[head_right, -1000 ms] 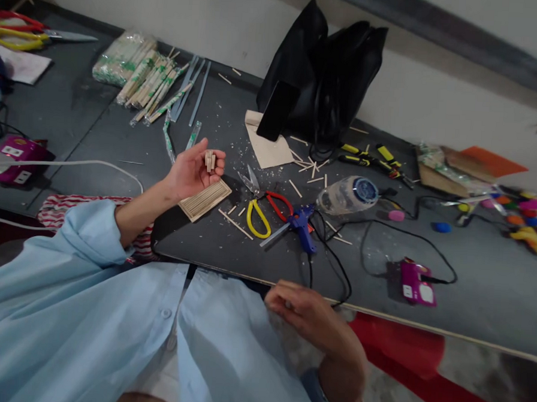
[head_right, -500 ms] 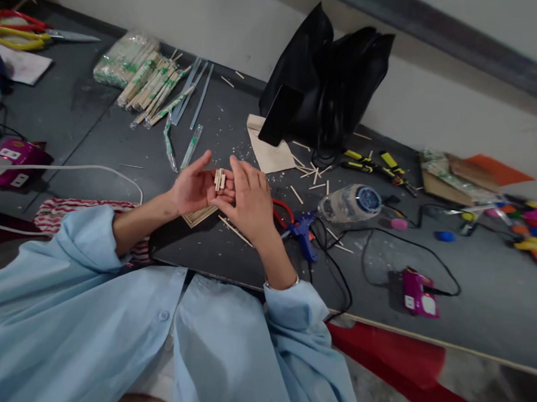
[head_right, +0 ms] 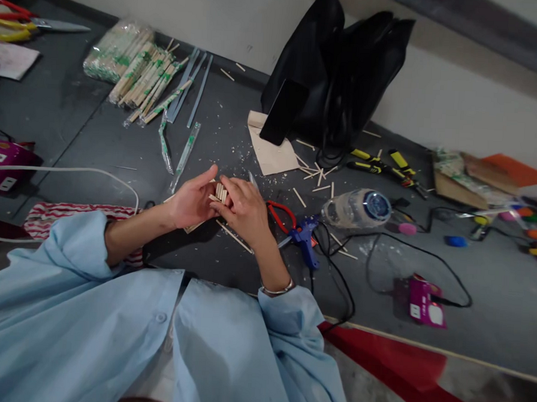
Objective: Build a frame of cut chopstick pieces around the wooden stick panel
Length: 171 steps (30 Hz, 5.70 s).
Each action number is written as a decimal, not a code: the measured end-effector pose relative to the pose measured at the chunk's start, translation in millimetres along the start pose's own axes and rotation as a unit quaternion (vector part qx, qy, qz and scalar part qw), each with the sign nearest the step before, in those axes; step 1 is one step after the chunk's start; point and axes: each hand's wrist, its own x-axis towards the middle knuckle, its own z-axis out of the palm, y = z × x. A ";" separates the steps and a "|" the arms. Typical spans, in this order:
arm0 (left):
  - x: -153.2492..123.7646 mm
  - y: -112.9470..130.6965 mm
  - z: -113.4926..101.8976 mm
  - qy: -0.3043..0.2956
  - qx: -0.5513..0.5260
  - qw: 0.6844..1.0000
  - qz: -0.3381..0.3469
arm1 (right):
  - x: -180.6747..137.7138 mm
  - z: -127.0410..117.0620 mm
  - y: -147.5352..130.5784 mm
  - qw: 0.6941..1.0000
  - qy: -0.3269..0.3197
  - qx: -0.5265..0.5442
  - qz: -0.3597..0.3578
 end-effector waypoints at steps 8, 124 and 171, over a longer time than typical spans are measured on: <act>-1.1 -0.3 2.3 0.016 -0.049 0.999 -0.005 | -1.8 4.8 -11.4 0.997 0.063 0.039 0.032; 9.9 50.6 -41.5 0.198 0.822 0.533 0.039 | 10.4 8.0 28.2 0.955 0.014 -0.121 0.270; 7.9 55.5 -35.5 0.171 0.221 0.915 0.291 | 1.0 7.0 26.3 0.919 0.355 0.095 0.145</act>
